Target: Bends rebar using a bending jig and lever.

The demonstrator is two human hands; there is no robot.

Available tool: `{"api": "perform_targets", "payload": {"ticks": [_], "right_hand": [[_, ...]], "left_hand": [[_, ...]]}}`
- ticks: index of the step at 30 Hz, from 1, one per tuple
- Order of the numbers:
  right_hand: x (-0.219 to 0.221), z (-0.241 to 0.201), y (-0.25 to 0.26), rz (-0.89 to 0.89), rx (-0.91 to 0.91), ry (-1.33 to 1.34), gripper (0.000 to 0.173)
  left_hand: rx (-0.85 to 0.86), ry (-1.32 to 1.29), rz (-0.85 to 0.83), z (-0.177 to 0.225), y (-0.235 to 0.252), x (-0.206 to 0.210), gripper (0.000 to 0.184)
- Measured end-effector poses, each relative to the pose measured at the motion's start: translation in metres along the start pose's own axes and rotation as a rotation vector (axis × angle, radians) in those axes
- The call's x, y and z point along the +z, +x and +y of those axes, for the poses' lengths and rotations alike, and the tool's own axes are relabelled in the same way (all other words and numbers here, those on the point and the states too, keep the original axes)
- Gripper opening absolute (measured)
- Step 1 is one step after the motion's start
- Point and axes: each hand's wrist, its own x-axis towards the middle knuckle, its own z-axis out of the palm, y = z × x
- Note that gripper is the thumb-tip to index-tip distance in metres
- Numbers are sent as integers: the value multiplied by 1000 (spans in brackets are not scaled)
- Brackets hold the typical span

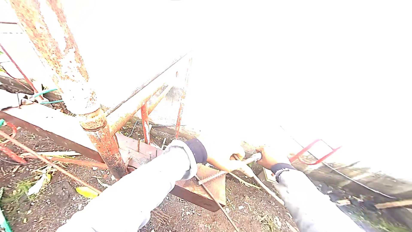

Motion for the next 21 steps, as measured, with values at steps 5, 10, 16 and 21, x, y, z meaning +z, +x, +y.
{"api": "perform_targets", "payload": {"ticks": [5,10,16,21], "right_hand": [[-3,-1,-16,6,61,-1,28],[14,4,-58,36,155,6,32],[54,-5,-155,98,423,101,32],[53,-36,-220,77,633,131,31]], "left_hand": [[-11,9,-5,-2,1,0,46],[-30,-32,4,-1,-3,-3,41],[-174,-166,-128,14,-8,-16,45],[-154,-153,-147,17,-15,-19,35]]}}
